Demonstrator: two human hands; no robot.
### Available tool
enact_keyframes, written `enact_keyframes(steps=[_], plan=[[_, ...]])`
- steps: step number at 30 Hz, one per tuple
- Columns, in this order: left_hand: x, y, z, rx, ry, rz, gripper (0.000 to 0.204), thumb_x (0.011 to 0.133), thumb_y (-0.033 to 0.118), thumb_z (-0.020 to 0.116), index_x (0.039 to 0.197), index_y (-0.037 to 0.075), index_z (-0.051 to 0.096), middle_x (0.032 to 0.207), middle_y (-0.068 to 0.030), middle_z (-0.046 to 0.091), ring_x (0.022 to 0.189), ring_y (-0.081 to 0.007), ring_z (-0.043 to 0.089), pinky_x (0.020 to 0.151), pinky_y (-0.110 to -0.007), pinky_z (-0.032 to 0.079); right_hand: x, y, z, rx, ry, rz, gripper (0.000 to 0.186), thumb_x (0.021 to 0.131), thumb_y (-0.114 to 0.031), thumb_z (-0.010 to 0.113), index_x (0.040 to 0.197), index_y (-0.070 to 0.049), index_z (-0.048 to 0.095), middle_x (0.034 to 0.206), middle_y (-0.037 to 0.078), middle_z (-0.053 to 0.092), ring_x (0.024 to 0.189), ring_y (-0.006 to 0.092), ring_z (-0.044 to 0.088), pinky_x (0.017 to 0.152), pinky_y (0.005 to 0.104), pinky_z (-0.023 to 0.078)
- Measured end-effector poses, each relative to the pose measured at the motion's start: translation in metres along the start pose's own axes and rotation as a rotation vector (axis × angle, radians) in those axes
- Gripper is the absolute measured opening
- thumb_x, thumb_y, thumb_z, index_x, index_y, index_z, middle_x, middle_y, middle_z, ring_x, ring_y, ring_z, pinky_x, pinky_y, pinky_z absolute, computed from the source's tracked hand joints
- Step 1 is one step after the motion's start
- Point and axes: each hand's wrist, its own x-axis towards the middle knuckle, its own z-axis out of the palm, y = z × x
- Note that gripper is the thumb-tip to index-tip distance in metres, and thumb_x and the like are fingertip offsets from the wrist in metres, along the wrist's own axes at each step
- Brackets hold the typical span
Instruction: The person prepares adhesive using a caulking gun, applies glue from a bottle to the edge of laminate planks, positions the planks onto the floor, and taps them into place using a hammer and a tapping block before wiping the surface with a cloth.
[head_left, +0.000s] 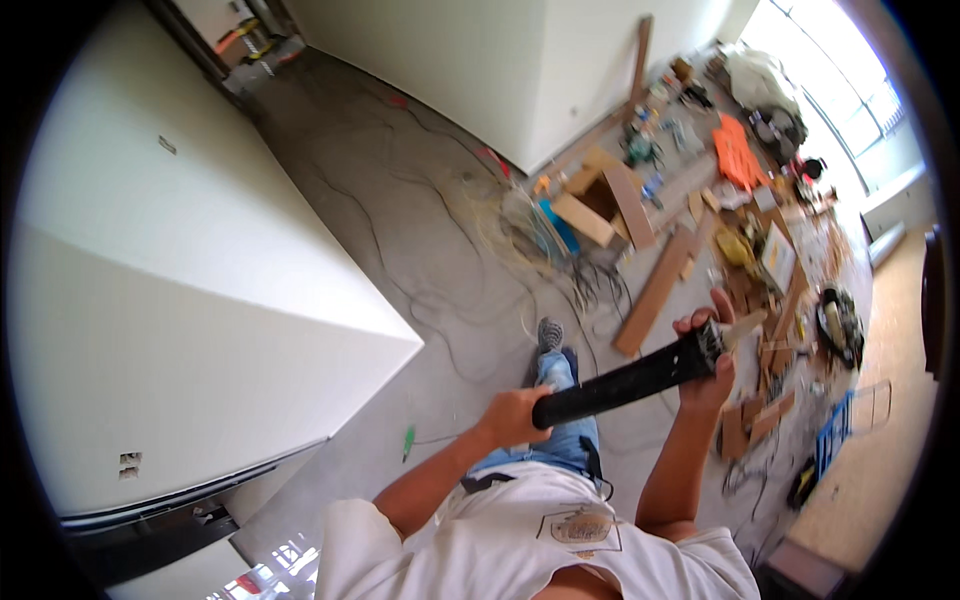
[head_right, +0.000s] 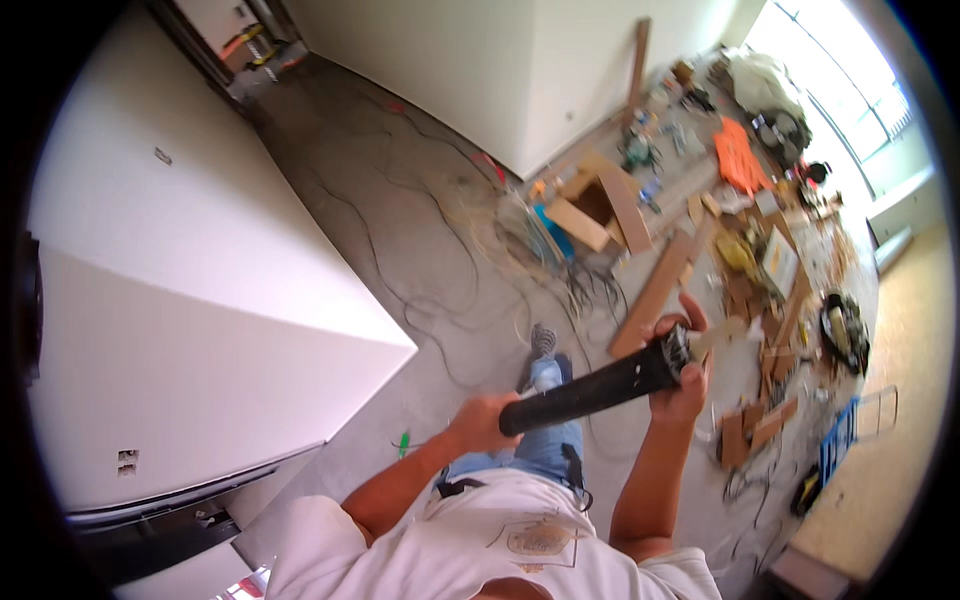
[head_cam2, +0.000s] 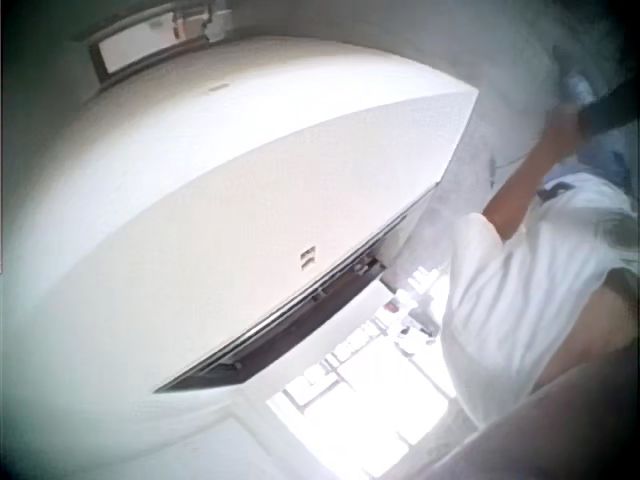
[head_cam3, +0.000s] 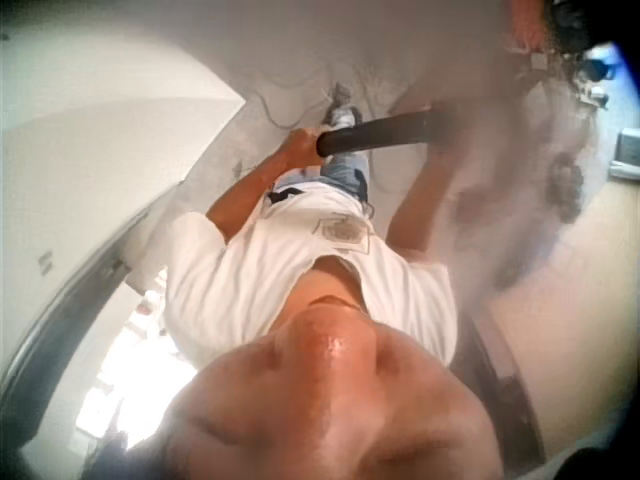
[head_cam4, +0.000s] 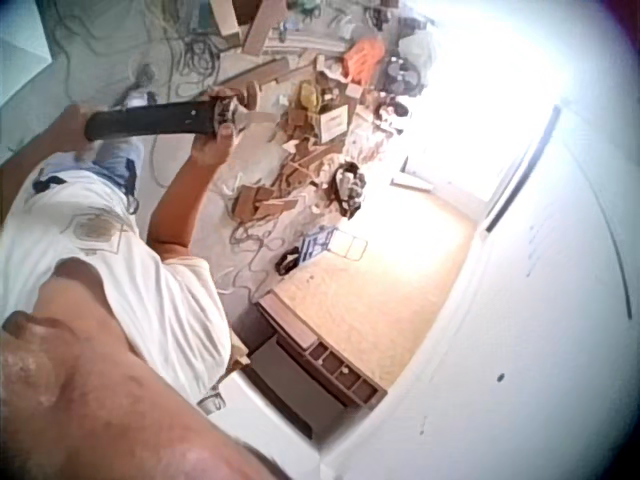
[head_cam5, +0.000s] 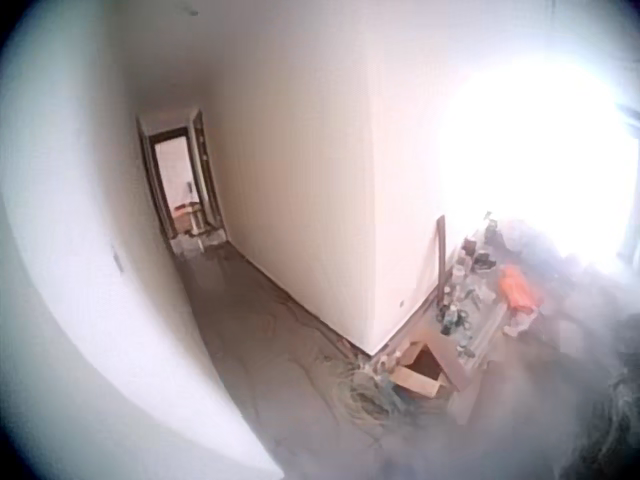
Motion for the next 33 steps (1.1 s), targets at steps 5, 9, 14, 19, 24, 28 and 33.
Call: enact_keyframes(steps=[5,9,14,19,24,28,33], plan=[[0.092,-0.026,-0.031,0.120,0.261,-0.104,0.046,0.069,0.027,0.079,0.110,0.016,0.063,0.093,-0.0122,0.071,0.084,-0.0390,0.070,0.074,-0.049,0.057,0.131,0.056,0.031,-0.089,-0.015,0.004,0.081,0.078,-0.042,0.087,0.133,0.006,0.052,0.106,0.014,0.065,0.098,0.0275,0.067,0.096,0.0413,0.052],[0.165,-0.012,-0.084,0.073,0.445,-0.247,0.052,0.069,0.030,0.081,0.115,0.015,0.064,0.100,-0.0130,0.072,0.089,-0.0389,0.070,0.079,-0.048,0.057,0.250,0.083,0.079,-0.108,-0.129,0.027,0.073,0.078,-0.039,0.087,0.127,0.004,0.055,0.105,0.014,0.065,0.097,0.0265,0.068,0.094,0.0413,0.054],[0.242,-0.034,-0.157,0.048,0.758,-0.346,0.064,0.067,0.030,0.086,0.124,0.009,0.066,0.093,-0.0186,0.074,0.087,-0.0379,0.073,0.076,-0.041,0.059,0.385,0.131,0.162,-0.115,-0.518,0.176,0.079,0.079,-0.035,0.086,0.141,-0.001,0.050,0.120,0.011,0.065,0.107,0.0203,0.067,0.092,0.0326,0.052],[0.297,-0.074,-0.233,0.086,0.998,-0.434,0.044,0.069,0.027,0.086,0.101,0.006,0.065,0.085,-0.0188,0.072,0.078,-0.0392,0.073,0.071,-0.044,0.057,0.479,0.203,0.220,0.025,-0.576,0.189,0.096,0.082,-0.058,0.080,0.144,0.007,0.045,0.124,0.019,0.065,0.114,0.0285,0.066,0.100,0.0399,0.050],[0.334,-0.159,-0.321,0.127,1.043,-0.590,0.047,0.069,0.029,0.086,0.102,0.004,0.065,0.084,-0.0196,0.072,0.079,-0.0390,0.073,0.072,-0.044,0.057,0.597,0.353,0.168,-0.392,-0.443,0.239,0.055,0.100,-0.048,0.065,0.119,0.004,0.067,0.094,0.011,0.073,0.089,0.0238,0.073,0.084,0.0384,0.057],[0.385,-0.204,-0.422,-0.031,1.104,-0.458,0.048,0.070,0.031,0.087,0.107,0.007,0.069,0.087,-0.0198,0.073,0.083,-0.0391,0.073,0.074,-0.044,0.058,0.639,0.546,-0.038,-1.456,-0.544,0.278,0.020,0.098,-0.023,0.064,0.090,-0.005,0.068,0.071,0.004,0.064,0.063,0.0191,0.064,0.056,0.0340,0.053],[0.455,-0.236,-0.577,-0.167,1.113,-0.460,0.051,0.071,0.034,0.089,0.106,0.005,0.067,0.088,-0.0179,0.073,0.083,-0.0359,0.074,0.072,-0.042,0.056,0.561,0.573,-0.198,-1.538,-0.830,0.928,0.047,0.098,-0.051,0.063,0.093,-0.004,0.070,0.085,0.006,0.071,0.071,0.0176,0.061,0.058,0.0402,0.048]])
